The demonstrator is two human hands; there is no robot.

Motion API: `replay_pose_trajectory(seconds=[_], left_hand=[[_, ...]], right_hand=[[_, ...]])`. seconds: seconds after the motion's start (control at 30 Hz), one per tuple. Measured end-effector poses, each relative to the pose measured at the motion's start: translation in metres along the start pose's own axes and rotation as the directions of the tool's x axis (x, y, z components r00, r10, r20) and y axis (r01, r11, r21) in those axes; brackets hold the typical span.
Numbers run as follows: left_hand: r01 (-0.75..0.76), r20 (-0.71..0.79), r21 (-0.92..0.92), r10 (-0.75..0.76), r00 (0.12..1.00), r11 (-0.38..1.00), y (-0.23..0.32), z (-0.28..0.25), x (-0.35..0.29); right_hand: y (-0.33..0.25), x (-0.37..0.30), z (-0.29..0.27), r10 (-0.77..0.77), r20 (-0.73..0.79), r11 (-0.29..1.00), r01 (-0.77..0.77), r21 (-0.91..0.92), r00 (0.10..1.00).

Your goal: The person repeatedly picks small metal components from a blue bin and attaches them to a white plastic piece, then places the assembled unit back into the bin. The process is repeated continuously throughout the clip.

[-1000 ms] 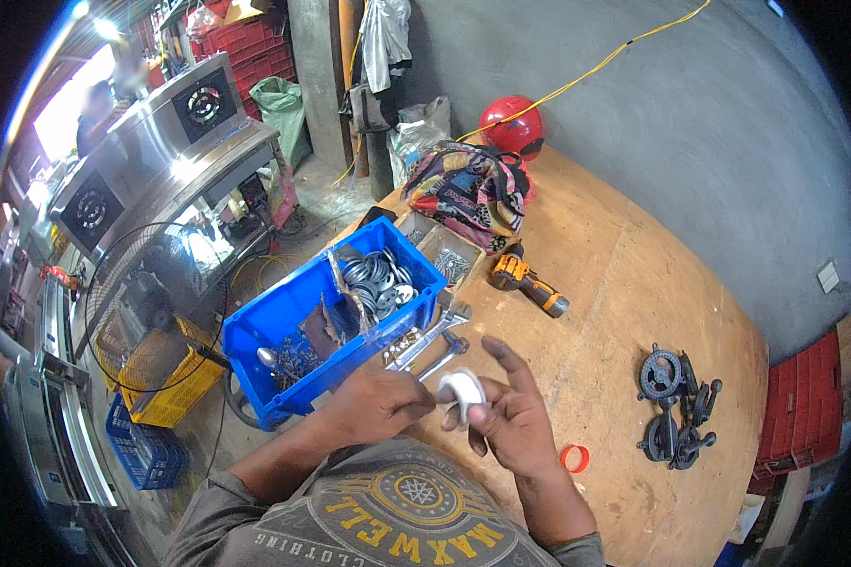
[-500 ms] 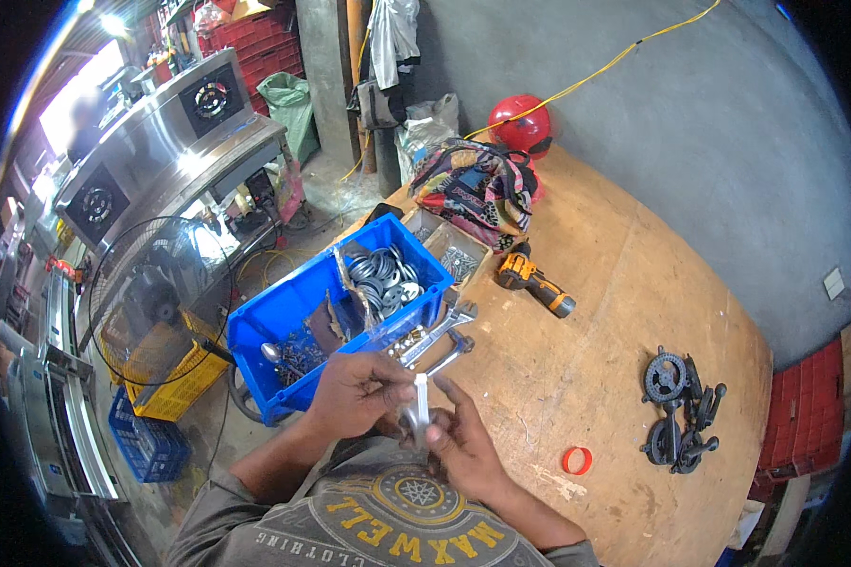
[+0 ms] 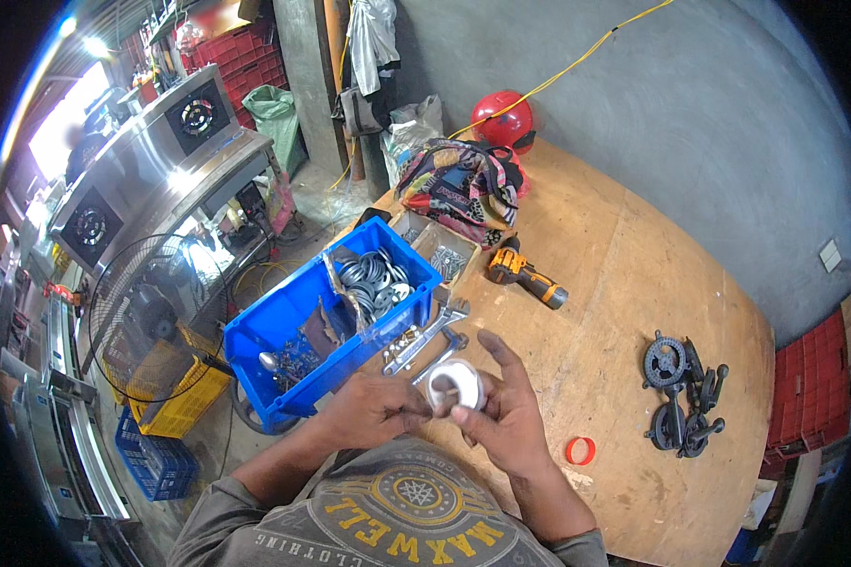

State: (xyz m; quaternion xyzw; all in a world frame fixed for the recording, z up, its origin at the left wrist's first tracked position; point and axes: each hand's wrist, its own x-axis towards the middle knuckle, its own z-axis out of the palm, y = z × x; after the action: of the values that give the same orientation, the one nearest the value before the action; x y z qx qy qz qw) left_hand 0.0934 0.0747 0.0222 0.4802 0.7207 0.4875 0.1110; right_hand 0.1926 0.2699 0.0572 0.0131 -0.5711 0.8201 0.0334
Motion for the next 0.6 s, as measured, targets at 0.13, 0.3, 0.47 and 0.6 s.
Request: replay_pose_trajectory(seconds=[0.13,0.3,0.47,0.6], left_hand=[[-0.019,-0.003,-0.070,0.019,1.000,0.997,0.002,0.003,-0.003],[-0.021,-0.117,-0.113,0.008,0.993,0.993,0.000,0.005,-0.007],[0.100,-0.256,-0.237,-0.161,0.953,0.966,-0.006,-0.001,-0.009],[0.088,-0.337,-0.012,-0.087,0.938,0.996,-0.016,-0.009,-0.002]], right_hand=[[0.013,0.014,-0.001,-0.015,-0.045,1.000,0.014,-0.021,0.999],[0.036,0.015,-0.003,0.040,0.071,0.999,-0.039,-0.016,0.997],[0.047,-0.001,0.004,0.151,0.092,0.988,-0.146,-0.056,0.984],[0.045,-0.014,0.013,0.191,0.102,0.974,-0.175,-0.146,0.976]])
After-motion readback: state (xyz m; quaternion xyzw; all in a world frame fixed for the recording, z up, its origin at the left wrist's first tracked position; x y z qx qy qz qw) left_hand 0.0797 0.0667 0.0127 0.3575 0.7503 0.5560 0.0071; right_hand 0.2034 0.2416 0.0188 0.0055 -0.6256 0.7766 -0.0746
